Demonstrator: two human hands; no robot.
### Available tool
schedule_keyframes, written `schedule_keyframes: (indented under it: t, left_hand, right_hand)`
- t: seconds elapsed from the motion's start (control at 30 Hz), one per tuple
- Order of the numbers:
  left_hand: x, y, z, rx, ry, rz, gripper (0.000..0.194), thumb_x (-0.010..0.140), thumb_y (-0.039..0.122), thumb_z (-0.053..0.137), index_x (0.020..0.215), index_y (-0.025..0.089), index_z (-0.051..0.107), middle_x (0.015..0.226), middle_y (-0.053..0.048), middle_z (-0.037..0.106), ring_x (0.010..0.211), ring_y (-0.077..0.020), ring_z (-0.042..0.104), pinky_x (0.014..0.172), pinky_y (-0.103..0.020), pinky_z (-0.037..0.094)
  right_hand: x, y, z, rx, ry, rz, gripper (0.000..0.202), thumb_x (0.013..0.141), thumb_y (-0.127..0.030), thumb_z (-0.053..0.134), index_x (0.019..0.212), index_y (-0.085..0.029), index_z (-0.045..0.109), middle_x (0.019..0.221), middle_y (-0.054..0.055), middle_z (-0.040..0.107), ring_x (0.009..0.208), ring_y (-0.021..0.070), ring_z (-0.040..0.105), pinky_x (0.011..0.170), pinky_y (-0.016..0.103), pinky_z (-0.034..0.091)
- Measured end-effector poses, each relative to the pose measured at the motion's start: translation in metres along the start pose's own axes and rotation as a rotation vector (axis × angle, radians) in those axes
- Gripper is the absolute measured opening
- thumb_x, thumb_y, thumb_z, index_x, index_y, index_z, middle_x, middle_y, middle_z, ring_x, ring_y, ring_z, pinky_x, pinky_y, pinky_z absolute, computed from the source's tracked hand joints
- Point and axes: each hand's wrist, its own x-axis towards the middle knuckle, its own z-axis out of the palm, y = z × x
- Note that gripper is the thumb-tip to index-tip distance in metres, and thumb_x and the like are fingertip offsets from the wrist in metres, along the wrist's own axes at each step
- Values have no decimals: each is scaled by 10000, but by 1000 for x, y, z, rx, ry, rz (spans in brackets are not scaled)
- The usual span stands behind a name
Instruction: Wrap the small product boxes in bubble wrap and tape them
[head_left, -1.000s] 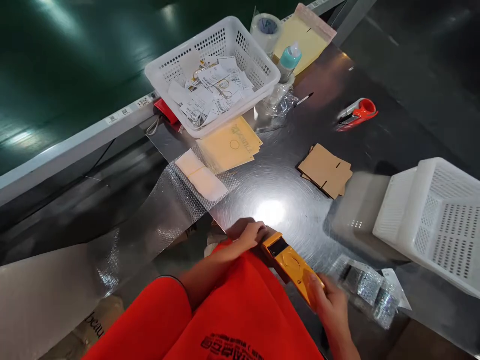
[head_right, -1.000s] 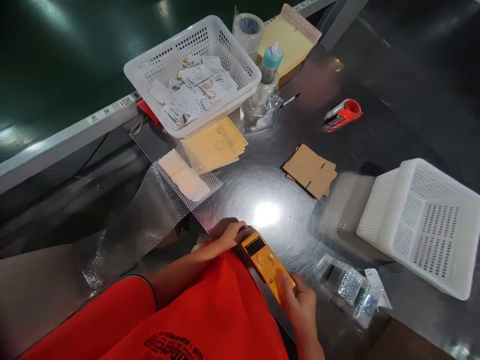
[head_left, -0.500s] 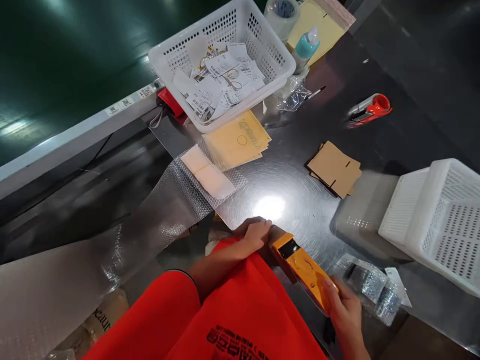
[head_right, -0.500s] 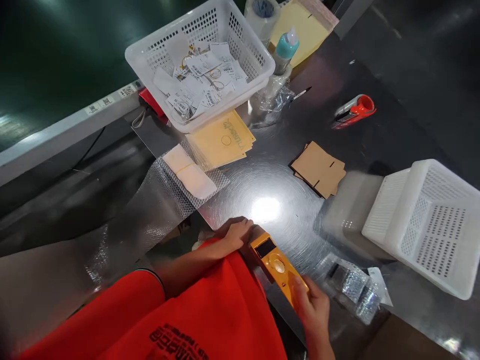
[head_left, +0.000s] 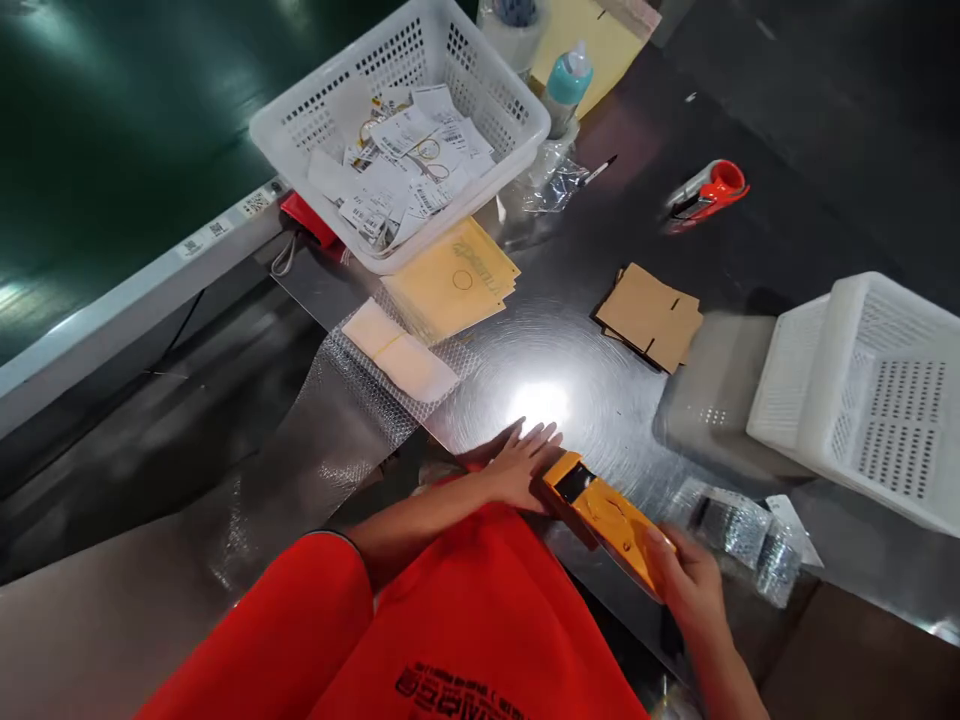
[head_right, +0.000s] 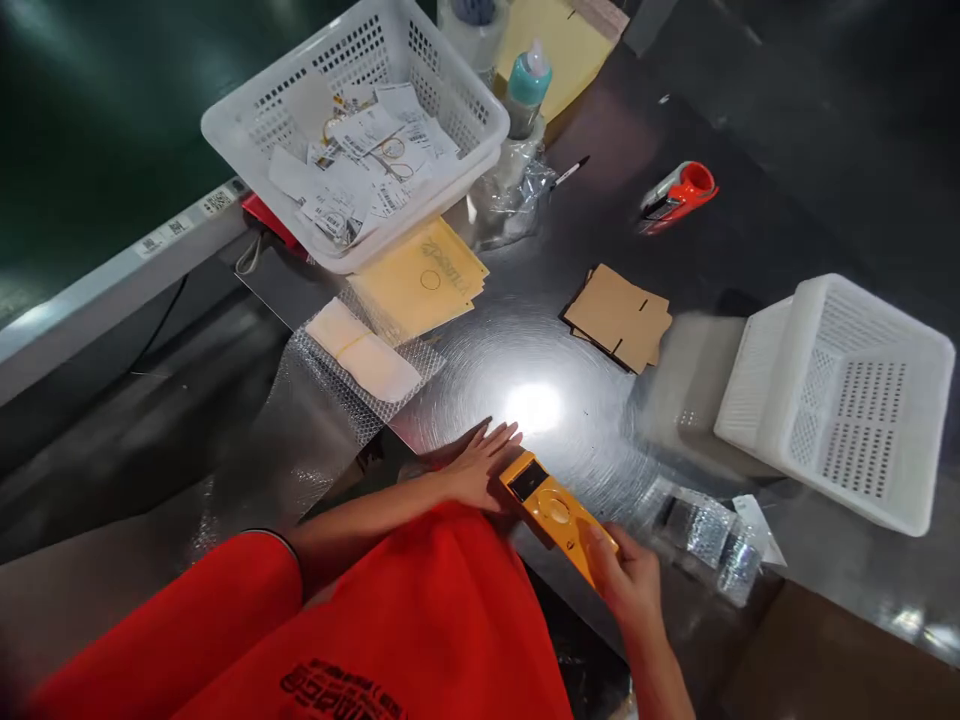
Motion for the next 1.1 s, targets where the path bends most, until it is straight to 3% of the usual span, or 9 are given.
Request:
schedule_keyframes:
  t: [0.07, 0.13, 0.23, 0.3, 0.53, 0.73, 0.97, 1.1]
  left_hand:
    - [12, 3, -10, -127, -65, 68, 1272, 550, 457, 851, 1537, 160, 106, 1549, -205, 328, 1409, -351, 349, 1158, -478, 272]
    - [22, 4, -20, -211, -121, 101, 1194, 541, 412, 857, 1516, 170, 210, 1460, -178, 474, 1308, -333, 486, 1082, -426, 382]
    - [28, 3, -28, -231, -127, 140, 925, 536, 359, 849, 1360, 174, 471, 1347, -139, 580, 1230, -332, 546, 1031, -411, 418]
    - [28, 2, -30, -222, -115, 151, 791, 548, 321, 837, 1268, 180, 541, 1300, -119, 610, 1192, -315, 569, 1013, -390, 425]
    - [24, 16, -38, -110, -190, -8, 877, 495, 293, 873, 1291, 248, 510, 1282, -68, 617, 1122, -281, 600, 954, -354, 454]
    - [18, 29, -41, -110, -187, -141, 909, 510, 281, 871, 1329, 259, 476, 1314, -77, 587, 1158, -282, 569, 990, -387, 437]
    - [16, 33, -40, -79, -212, -182, 920, 541, 238, 845, 1352, 223, 409, 1302, -93, 576, 1136, -266, 568, 974, -385, 453]
    - [18, 44, -46, 76, -268, -197, 917, 590, 246, 809, 1388, 241, 357, 1386, -112, 514, 1222, -288, 528, 1016, -415, 433]
  right_hand:
    - [1, -4, 1, 22, -6, 15, 571, 737, -723, 527, 489, -215, 446, 432, -18, 381, 424, 112, 353, 376, 252, 279]
    - [2, -9, 2, 49, -19, 24, 578, 728, -735, 522, 487, -216, 443, 429, -25, 371, 422, 107, 349, 376, 247, 273]
    - [3, -13, 0, 86, -71, 43, 584, 718, -750, 517, 497, -212, 467, 437, -25, 390, 426, 110, 373, 380, 243, 287]
    - [2, -10, -2, 107, -122, 64, 584, 732, -751, 507, 520, -207, 492, 448, -23, 416, 431, 112, 393, 388, 242, 302]
    - [-25, 37, -23, 122, -158, 116, 572, 758, -738, 511, 541, -208, 489, 415, -37, 406, 409, 110, 377, 400, 247, 268]
    - [-45, 88, -26, 125, -105, 38, 542, 781, -691, 509, 518, -218, 470, 451, -29, 412, 442, 120, 388, 419, 257, 289]
    - [-42, 101, -16, 106, -72, -29, 510, 807, -643, 453, 518, -224, 423, 480, -34, 376, 478, 122, 385, 460, 263, 278]
    - [-40, 102, -13, 92, -60, -53, 510, 819, -639, 430, 520, -227, 407, 476, -38, 369, 478, 117, 373, 463, 263, 262]
